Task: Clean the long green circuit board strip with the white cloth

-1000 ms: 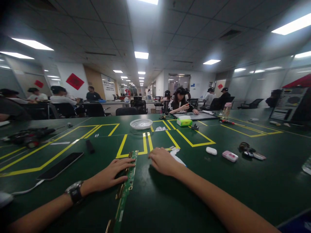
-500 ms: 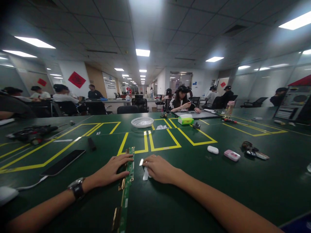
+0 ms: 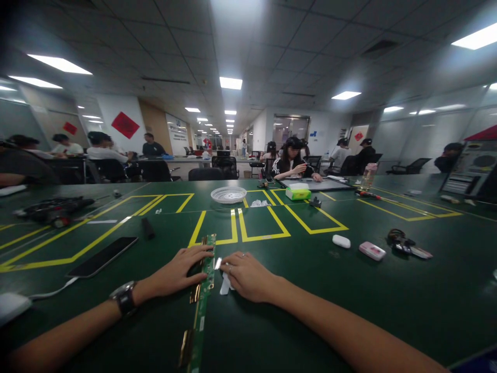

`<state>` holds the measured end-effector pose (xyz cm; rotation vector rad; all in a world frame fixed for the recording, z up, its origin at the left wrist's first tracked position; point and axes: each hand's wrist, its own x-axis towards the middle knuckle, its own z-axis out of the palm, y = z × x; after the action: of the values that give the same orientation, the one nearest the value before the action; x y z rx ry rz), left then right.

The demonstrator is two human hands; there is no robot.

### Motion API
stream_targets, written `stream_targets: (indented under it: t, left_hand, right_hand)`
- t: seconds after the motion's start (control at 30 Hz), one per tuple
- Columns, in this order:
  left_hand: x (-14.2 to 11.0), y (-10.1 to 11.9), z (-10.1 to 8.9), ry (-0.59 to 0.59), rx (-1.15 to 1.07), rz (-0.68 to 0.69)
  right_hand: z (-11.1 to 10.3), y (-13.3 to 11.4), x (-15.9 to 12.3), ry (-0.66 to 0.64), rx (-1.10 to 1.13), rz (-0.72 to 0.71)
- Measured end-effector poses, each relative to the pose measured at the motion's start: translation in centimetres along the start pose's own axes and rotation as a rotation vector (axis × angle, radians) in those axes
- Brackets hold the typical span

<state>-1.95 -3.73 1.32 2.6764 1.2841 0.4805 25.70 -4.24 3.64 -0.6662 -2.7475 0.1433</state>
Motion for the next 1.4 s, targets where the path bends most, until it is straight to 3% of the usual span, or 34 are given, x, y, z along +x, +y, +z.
stream_targets:
  t: [0.47,0.83,1.07,1.23,1.4]
  left_hand:
    - [-0.2,0.4,-0.8,-0.087,-0.056,0.005]
    - [-0.2,0.1,-0.6,-0.089,-0.076,0.007]
    - [-0.2,-0.1,-0.3,-0.054,-0.101,0.038]
    - [-0.4,0.1,-0.4,-0.056,-0.167,0.040]
    - [-0.5,-0.1,-0.2,-0.026,-0.178,0.013]
  right_hand:
    - [-0.7,1.4,0.6,-0.055,0.172,-0.147]
    - [-0.6,1.9,0.7,-0.075,0.252,-0.159]
    - [-1.3,1.8,1.1,-0.062,0.181,-0.180]
    - [-0.1,1.4,2.1,0.009,0.184,-0.214]
    - [0.7,1.0,2.6,-0.048,0.229,-0.323]
